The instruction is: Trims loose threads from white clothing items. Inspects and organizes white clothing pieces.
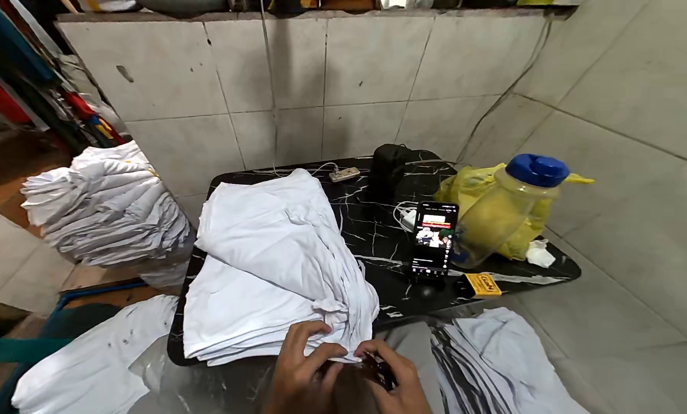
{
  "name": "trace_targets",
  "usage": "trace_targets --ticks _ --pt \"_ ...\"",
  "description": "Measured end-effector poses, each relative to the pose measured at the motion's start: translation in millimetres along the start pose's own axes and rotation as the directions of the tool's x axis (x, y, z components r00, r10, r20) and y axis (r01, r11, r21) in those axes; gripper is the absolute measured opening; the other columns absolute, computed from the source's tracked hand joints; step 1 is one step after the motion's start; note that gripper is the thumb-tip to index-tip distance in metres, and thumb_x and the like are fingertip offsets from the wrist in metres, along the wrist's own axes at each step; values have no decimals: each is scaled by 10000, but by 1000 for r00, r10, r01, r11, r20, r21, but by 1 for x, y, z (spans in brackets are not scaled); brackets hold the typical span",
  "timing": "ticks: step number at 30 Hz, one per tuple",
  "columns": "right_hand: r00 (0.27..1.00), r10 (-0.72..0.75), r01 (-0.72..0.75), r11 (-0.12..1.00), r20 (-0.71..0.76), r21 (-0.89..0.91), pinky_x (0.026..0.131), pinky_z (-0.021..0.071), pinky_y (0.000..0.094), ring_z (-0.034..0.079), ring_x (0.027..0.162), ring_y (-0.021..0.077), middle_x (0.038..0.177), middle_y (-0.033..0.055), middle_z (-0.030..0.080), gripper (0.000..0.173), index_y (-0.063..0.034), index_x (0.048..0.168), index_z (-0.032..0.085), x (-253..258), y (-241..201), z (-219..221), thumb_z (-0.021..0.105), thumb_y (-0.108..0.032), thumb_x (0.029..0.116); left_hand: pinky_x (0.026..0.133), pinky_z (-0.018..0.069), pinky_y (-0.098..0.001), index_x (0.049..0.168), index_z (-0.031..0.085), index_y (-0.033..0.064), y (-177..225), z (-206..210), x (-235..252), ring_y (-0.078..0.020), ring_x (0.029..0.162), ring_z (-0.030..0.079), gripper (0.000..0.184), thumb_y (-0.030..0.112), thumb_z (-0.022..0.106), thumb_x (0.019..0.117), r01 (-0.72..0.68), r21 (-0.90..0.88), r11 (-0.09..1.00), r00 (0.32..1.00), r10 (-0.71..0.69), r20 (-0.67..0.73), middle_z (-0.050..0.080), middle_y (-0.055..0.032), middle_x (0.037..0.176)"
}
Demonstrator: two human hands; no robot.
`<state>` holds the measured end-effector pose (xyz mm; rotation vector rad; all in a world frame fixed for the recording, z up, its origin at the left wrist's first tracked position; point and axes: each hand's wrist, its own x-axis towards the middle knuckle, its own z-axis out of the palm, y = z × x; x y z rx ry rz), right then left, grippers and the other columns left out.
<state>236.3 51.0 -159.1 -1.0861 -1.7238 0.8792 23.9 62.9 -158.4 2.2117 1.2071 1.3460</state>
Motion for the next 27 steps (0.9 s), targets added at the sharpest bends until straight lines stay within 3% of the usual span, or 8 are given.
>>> trace_targets --ticks 4,8,11,14,17,20,23,27 --pt "1000 -29 29 1000 2 5 690 560 235 657 770 87 943 108 717 195 18 1101 689 -2 0 -3 699 -45 917 929 467 -313 1108 761 317 11 11 -4 -115 1061 596 180 392 708 954 -28 113 993 1000 29 -7 683 35 1117" --pt "998 -55 55 997 3 -46 809 582 253 697 899 105 1033 116 737 210 10 1107 716 -3 -5 -7 689 -26 901 880 458 -288 963 760 245 15 24 -11 -107 959 624 179 257 589 1013 -84 186 979 993 99 -70 720 48 998" --pt "997 -67 63 990 -28 -127 842 600 295 717 946 141 1089 136 739 278 4 1186 703 -8 -12 -7 721 -90 925 885 484 -260 959 717 178 20 25 -16 -69 938 671 151 217 588 1027 -56 102 993 993 66 -100 757 32 1028" --pt "987 -120 86 956 -105 -279 691 580 283 682 771 134 947 131 732 385 -10 1200 704 -13 -16 -7 731 -313 965 881 493 -248 1036 670 154 17 24 -22 -50 944 682 107 219 586 1043 -73 38 997 984 78 -162 757 17 1042" --pt "978 -187 126 886 -94 -446 578 546 287 647 652 159 801 116 690 371 -14 1022 720 -16 -18 -11 695 -382 979 881 481 -244 1038 655 150 18 22 -24 -45 958 683 110 219 571 1052 -45 -2 999 983 44 -178 762 17 1051" --pt "977 -213 163 814 -26 -557 559 556 308 667 639 173 779 99 695 351 -36 972 720 -18 -23 -13 661 -380 1000 877 491 -248 1043 628 167 19 21 -26 -51 971 680 99 217 544 1059 -45 6 999 985 45 -169 751 24 1089" --pt "973 -230 189 778 9 -599 557 563 308 676 633 173 746 82 689 319 -49 952 715 -19 -27 -9 685 -365 984 924 517 -250 1056 662 182 19 25 -29 -101 1047 641 69 217 612 1024 -63 33 997 979 68 -192 681 -12 1119" --pt "963 -268 212 738 10 -640 536 556 316 659 599 182 707 67 656 238 -58 979 721 -20 -24 3 682 -292 976 960 473 -192 1049 668 220 25 25 -29 -79 1065 573 56 231 659 995 -53 59 997 973 64 -223 589 -2 1112"
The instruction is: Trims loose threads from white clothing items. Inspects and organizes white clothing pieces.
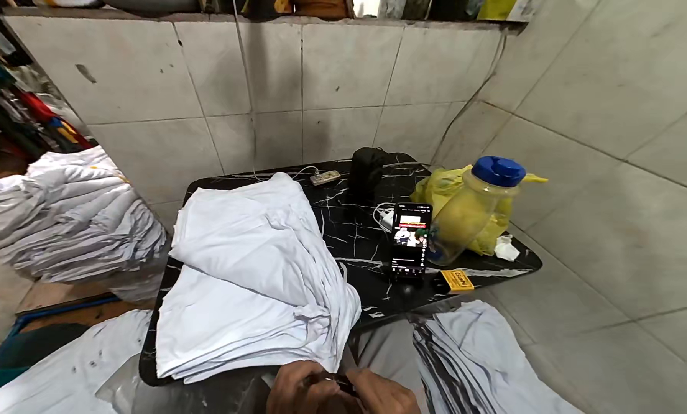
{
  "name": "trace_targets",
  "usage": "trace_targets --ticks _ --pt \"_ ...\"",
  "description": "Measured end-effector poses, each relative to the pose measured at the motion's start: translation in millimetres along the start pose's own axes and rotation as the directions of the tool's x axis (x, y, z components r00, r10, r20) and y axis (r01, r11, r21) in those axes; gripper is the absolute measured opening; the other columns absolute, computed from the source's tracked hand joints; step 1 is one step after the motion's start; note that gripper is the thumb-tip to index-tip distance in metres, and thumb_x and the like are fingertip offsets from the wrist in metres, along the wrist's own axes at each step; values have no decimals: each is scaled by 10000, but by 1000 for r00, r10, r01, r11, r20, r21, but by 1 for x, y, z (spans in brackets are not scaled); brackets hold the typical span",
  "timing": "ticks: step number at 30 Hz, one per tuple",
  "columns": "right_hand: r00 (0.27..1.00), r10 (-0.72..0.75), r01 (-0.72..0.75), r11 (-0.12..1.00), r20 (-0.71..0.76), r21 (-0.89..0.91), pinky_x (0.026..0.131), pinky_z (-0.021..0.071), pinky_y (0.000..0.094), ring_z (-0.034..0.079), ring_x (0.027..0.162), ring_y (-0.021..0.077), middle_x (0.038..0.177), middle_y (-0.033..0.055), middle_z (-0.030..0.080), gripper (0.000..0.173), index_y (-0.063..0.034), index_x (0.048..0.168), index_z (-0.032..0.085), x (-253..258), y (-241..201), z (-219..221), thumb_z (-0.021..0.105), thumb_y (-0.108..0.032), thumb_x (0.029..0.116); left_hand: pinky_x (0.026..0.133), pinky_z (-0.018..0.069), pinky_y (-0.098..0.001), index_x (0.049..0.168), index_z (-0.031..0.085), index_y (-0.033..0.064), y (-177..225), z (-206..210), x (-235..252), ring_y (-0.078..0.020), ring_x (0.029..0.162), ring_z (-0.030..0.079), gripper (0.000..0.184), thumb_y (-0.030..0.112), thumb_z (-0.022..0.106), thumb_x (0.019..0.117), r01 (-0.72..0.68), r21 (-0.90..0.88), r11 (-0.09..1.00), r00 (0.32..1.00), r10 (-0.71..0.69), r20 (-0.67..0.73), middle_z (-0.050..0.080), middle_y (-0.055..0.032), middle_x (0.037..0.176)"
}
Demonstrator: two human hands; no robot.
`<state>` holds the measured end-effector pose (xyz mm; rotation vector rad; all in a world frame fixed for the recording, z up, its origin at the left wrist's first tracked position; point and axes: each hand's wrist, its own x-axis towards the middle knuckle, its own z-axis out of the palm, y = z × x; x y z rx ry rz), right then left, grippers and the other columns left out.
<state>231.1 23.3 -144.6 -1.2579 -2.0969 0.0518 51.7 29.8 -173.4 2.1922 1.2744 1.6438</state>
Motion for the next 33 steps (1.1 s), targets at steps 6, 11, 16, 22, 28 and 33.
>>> trace_targets --ticks 6,11,16,22,28,33 --pt "965 180 -169 983 -189 71 542 560 291 664 588 133 726 74 710 336 -6 957 734 3 -4 6 674 -335 987 919 533 -291 945 712 144 -6 -24 12 -122 1034 642 279 384 596 1028 129 -196 972 961 -74 267 691 -46 1081" --pt "887 462 -399 779 -12 484 546 527 257 603 627 80 845 64 671 434 -2 1085 613 20 -11 6 856 -257 831 825 553 -340 1095 749 164 -16 -13 27 -160 980 662 352 445 741 885 118 234 965 982 -148 118 716 -31 1065" --pt "900 436 -357 733 3 579 632 587 239 678 780 76 1005 93 694 358 35 1157 612 24 -7 10 723 28 817 768 515 -291 952 798 270 -27 -10 39 -78 911 628 221 476 734 904 152 148 977 982 -167 93 709 74 1017" --pt "960 256 -189 893 -115 409 698 564 202 659 785 67 952 79 720 239 -40 1134 744 20 2 19 697 -172 941 777 497 -343 999 800 281 -23 -5 45 -133 952 615 314 555 683 900 143 223 964 974 -177 143 699 33 1117" --pt "923 347 -251 868 -164 428 624 533 163 632 683 15 822 46 725 187 -26 859 749 21 8 20 744 -203 919 833 480 -376 1026 788 288 -17 0 42 -155 1005 595 435 655 717 805 219 236 947 951 -261 164 673 11 1165" --pt "902 431 -363 791 -29 492 713 595 237 714 833 80 1024 84 761 250 -15 1069 761 19 8 20 798 -160 868 811 491 -424 974 777 255 -9 10 41 -217 1019 627 273 472 682 838 200 339 919 967 -241 84 698 -15 1126"
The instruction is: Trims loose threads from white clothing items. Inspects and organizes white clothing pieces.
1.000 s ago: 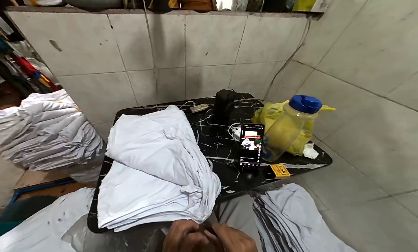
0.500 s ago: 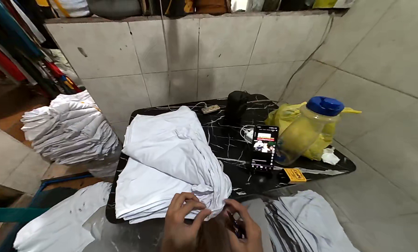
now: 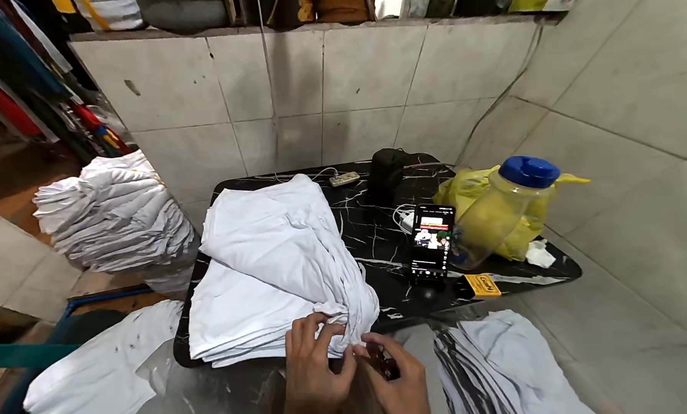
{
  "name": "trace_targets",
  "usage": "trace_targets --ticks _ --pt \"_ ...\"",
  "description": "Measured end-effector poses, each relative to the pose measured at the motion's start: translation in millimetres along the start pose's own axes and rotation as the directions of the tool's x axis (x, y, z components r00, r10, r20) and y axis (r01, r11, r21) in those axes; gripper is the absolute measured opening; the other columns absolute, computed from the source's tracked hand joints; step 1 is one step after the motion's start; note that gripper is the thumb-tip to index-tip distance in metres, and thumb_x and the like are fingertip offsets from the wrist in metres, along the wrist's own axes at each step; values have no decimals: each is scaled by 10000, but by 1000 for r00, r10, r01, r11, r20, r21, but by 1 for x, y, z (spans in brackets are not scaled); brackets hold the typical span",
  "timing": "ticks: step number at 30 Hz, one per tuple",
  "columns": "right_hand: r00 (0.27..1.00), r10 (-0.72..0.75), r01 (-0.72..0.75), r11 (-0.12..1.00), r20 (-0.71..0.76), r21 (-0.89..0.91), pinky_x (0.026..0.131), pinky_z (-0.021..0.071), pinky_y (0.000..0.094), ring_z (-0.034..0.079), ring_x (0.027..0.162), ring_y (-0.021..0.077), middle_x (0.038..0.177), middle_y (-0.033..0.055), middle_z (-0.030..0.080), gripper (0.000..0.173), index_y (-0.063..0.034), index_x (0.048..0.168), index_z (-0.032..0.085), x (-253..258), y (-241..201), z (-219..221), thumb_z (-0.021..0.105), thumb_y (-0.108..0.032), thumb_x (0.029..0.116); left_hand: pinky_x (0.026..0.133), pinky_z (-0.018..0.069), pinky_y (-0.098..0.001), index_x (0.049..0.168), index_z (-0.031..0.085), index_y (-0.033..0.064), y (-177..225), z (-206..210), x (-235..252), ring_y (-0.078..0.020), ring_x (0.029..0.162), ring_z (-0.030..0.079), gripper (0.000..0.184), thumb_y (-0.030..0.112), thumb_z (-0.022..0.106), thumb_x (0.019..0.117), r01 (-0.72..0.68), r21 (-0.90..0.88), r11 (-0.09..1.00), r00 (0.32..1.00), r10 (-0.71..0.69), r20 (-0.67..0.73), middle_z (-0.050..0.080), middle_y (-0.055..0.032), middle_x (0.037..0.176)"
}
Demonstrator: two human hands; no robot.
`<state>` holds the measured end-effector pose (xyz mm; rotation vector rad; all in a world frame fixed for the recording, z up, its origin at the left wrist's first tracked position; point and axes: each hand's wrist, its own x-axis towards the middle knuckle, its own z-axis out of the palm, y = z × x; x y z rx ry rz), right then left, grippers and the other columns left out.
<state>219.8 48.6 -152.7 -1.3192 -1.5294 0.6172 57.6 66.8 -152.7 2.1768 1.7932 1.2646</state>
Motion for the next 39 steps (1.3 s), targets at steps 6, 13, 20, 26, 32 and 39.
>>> trace_targets --ticks 6,13,20,26,32,39 --pt "997 -63 60 996 -45 -65 712 586 227 692 811 82 955 85 735 225 -13 1046 750 -5 -5 12 770 -167 884 793 530 -370 967 787 166 -6 -2 5 -159 945 667 225 307 613 944 80 -91 993 995 -85 -51 749 21 1015" --pt "993 101 -102 995 53 -2 572 560 286 639 640 124 951 128 710 194 28 1075 679 -9 3 3 702 -92 924 667 569 -254 1066 785 196 -23 -8 23 -55 743 665 229 314 615 966 81 -109 991 996 -84 -21 730 58 881" --pt "998 52 -49 996 46 -72 608 570 311 656 658 155 858 125 710 170 30 1025 698 -11 5 1 688 -94 910 717 545 -223 893 757 119 -28 -5 17 -134 813 628 101 130 657 897 -193 -93 977 971 176 -162 653 -70 899" --pt "998 21 -16 996 52 -93 569 514 264 589 618 119 803 101 665 135 19 985 691 -11 5 4 640 -95 935 784 548 -278 1080 796 225 -12 0 22 -156 935 627 230 195 616 939 -247 -111 963 965 255 60 675 -63 1121" --pt "998 -6 6 1000 70 -3 604 493 237 571 660 113 817 123 632 148 45 961 656 -16 -6 -5 598 -90 979 832 537 -397 1136 783 272 -17 -3 35 -235 1027 613 262 173 615 960 -189 -110 976 963 206 174 639 -79 1192" --pt "993 -88 72 978 -75 -195 555 551 284 634 684 105 949 80 672 415 -5 1177 650 6 -16 4 724 -345 951 767 548 -350 1061 792 263 -13 -4 42 -205 968 615 163 292 700 929 -190 -58 980 965 197 172 643 -45 1112"
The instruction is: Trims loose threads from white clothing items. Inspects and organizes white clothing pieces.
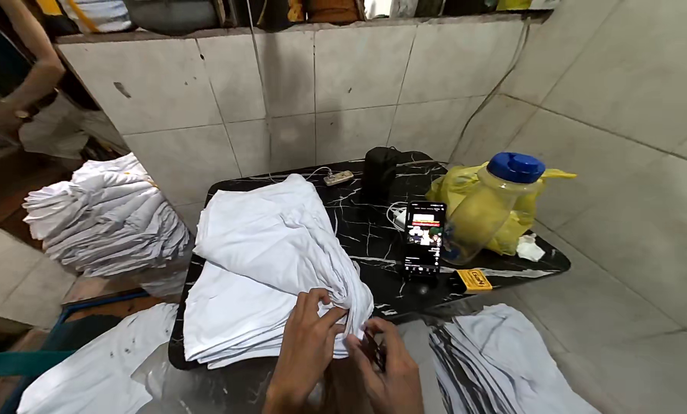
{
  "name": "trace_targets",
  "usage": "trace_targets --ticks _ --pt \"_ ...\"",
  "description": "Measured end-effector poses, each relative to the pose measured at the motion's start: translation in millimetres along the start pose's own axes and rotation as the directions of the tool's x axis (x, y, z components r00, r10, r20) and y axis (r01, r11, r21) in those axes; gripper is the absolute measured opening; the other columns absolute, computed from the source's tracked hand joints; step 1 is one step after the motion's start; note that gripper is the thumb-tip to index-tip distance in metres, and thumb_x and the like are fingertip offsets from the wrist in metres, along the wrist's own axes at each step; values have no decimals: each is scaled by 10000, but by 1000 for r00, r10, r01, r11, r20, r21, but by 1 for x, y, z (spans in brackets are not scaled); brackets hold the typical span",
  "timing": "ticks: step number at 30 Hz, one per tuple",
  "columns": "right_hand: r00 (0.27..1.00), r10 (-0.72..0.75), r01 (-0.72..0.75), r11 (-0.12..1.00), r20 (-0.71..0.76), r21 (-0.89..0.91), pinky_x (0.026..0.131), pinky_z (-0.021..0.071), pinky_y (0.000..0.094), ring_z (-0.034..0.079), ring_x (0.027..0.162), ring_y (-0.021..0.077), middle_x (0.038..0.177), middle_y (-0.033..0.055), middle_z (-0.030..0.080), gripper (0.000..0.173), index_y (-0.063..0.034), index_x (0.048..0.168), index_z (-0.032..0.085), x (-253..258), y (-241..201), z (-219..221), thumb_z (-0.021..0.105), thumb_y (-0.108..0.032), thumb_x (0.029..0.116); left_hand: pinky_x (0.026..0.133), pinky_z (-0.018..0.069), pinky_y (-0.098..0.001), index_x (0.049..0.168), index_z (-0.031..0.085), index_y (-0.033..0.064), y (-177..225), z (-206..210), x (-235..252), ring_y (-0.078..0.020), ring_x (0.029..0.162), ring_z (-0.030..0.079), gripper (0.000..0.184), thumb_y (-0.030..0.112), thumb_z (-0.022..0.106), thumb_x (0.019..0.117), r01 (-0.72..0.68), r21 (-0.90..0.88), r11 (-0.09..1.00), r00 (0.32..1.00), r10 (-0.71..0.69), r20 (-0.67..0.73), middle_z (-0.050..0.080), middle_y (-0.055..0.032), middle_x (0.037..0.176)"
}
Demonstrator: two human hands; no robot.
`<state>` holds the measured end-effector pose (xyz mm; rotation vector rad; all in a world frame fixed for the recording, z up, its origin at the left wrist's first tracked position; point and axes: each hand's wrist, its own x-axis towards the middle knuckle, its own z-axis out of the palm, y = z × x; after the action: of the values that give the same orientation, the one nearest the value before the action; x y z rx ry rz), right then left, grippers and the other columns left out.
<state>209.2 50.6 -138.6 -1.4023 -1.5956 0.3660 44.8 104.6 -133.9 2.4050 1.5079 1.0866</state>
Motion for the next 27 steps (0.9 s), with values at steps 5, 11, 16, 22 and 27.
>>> trace_targets --ticks 5,11,16,22,27 --pt "995 39 -40 999 93 9 513 550 345 613 596 139 824 27 635 488 -39 1226 603 4 8 12 740 -90 760 724 545 -358 974 804 257 3 -1 5 -224 962 615 117 280 718 898 1 89 996 999 -5 50 647 -50 1099" --pt "999 -46 46 998 7 -40 666 610 345 707 804 145 1004 61 723 355 -80 1171 729 -3 26 19 657 -93 824 806 566 -317 941 758 153 -14 7 3 -154 977 632 226 272 580 1015 42 -174 984 999 -46 -19 653 -35 1064" --pt "996 -30 24 997 -89 -68 635 592 301 691 735 120 896 53 722 284 -48 1059 746 -3 36 19 698 -117 787 801 521 -281 971 777 209 -47 -23 -1 -93 957 606 198 318 614 998 72 -257 964 974 -123 -190 659 40 1022" --pt "989 7 -8 1000 -145 -2 636 579 251 671 736 68 902 41 717 327 -39 1038 722 -1 25 28 706 -352 944 790 514 -299 1064 802 284 -8 -7 -9 -137 946 588 193 383 673 960 -59 -114 992 996 51 -78 661 1 1053" --pt "983 -69 68 998 -168 -11 696 568 186 661 759 51 870 43 695 178 -29 1000 745 -1 36 31 659 -136 886 773 531 -369 951 803 239 5 18 3 -220 960 601 222 396 647 961 -2 51 999 999 4 -45 647 -32 1036"
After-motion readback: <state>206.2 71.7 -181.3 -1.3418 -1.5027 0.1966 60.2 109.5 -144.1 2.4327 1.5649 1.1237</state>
